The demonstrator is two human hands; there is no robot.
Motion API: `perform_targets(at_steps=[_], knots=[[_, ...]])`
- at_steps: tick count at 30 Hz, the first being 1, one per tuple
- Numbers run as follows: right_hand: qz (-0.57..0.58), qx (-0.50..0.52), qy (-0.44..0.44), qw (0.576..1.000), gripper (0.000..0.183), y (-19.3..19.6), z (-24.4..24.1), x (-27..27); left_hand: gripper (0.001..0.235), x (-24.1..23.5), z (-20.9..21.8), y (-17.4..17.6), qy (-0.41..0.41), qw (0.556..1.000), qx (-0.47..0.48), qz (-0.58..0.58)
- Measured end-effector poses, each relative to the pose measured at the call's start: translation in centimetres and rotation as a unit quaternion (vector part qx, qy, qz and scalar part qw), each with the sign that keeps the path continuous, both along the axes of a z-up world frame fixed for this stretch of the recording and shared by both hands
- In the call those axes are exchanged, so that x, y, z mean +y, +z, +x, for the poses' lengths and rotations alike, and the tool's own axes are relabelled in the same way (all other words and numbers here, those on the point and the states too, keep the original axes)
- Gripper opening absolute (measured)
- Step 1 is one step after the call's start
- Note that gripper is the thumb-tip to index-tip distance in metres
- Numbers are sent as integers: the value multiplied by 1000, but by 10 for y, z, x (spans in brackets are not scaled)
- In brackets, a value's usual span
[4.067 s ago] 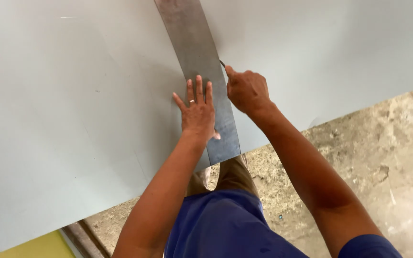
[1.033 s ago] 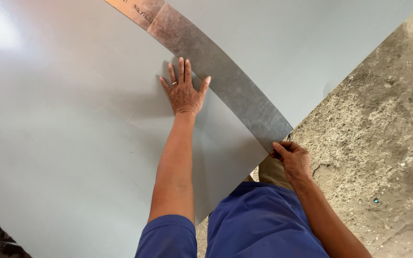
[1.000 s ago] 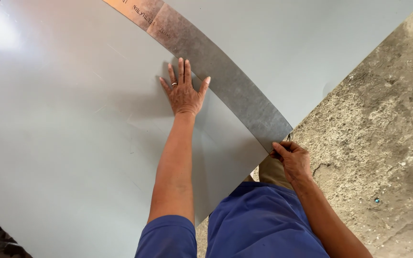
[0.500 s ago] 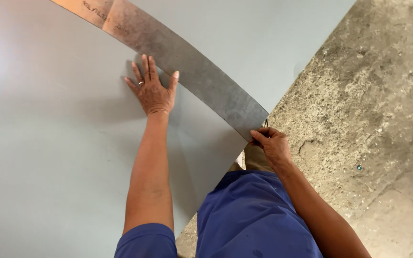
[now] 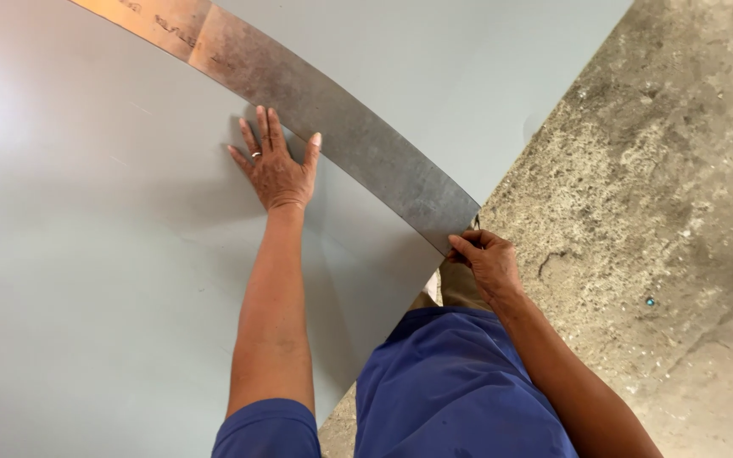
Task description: Marking several curved lines on a large metal sheet using a metal template and a marking tool.
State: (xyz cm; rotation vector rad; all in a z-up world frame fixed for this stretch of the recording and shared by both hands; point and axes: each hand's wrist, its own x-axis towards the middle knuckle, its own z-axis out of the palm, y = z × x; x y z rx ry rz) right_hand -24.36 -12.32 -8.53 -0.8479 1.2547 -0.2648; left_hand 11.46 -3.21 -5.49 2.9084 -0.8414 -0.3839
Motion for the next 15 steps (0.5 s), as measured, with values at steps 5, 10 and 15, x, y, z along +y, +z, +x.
perform_targets(at_steps=[5,10,15], knots=[[-4,5,6,1000,15,-2,1,0,94,2,0,3,3,1000,2,0],[-8,29,9,1000,16,1,2,-1,95,-1,0,3,6,1000,7,11],[-3,45,19,999,17,10,6,-4,95,-2,1,3,8,1000,14,21]])
